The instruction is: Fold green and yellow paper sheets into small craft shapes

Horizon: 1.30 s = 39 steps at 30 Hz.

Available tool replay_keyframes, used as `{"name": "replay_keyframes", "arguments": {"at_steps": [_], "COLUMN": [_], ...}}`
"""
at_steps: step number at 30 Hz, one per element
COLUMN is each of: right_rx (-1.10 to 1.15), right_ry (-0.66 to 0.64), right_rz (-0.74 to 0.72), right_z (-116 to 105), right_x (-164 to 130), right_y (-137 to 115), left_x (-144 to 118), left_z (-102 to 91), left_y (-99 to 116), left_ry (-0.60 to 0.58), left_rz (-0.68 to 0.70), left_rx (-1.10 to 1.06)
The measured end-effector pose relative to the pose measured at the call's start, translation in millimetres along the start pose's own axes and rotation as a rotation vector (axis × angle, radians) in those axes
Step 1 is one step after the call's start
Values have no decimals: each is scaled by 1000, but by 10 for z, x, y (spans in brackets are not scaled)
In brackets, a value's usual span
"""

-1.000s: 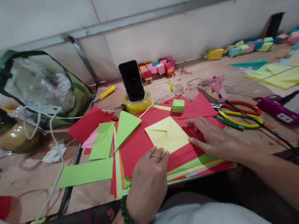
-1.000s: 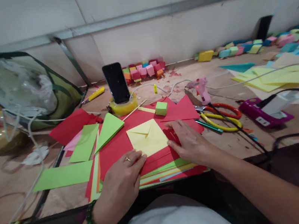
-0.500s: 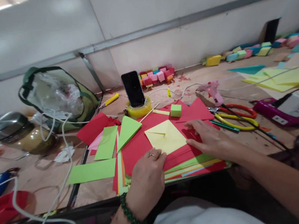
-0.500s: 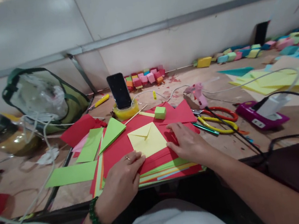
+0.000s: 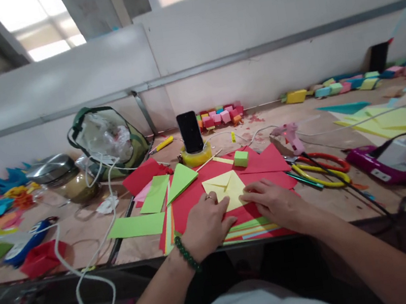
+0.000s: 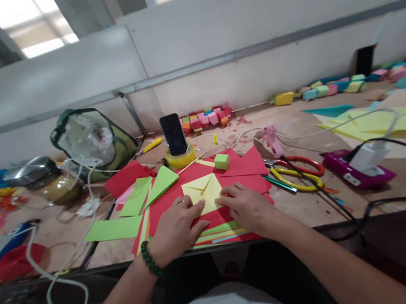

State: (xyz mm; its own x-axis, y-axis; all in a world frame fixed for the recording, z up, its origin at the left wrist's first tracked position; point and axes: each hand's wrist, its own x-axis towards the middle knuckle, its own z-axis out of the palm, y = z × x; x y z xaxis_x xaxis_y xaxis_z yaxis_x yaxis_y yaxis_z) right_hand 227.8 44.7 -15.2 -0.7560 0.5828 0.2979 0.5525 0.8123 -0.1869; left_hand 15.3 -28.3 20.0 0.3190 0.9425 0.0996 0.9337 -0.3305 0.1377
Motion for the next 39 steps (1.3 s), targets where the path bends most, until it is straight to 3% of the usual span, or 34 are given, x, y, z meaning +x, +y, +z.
{"name": "replay_keyframes", "arguments": {"at_steps": [3, 10, 20, 25, 27, 30, 32, 36, 39], "right_rx": [29, -54, 2, 53, 137, 242, 256, 348, 524], "right_ry": [-8, -174, -68, -36, -7, 68, 148, 185, 176], "right_rz": [37, 13, 160, 137, 145, 209, 267, 326, 349], "right_z": [-100, -295, -245, -190, -163, -122, -85, 1, 9], "right_x": [47, 243, 123, 108, 70, 35, 40, 61, 19], "right_y": [46, -19, -103, -98, -98, -91, -85, -80, -70], "left_x": [87, 253, 188, 167, 127, 41, -5, -43, -55], "left_z": [16, 31, 33, 25, 49, 98, 126, 146, 134], "left_y": [13, -110, -87, -160, -212, -250, -238, -172, -139], "left_ry": [6, 16, 53, 58, 61, 108, 71, -18, 4], "left_rz": [11, 63, 100, 99, 71, -109, -181, -151, -125], "left_rx": [43, -2, 22, -124, -223, -269, -274, -382, -423]}}
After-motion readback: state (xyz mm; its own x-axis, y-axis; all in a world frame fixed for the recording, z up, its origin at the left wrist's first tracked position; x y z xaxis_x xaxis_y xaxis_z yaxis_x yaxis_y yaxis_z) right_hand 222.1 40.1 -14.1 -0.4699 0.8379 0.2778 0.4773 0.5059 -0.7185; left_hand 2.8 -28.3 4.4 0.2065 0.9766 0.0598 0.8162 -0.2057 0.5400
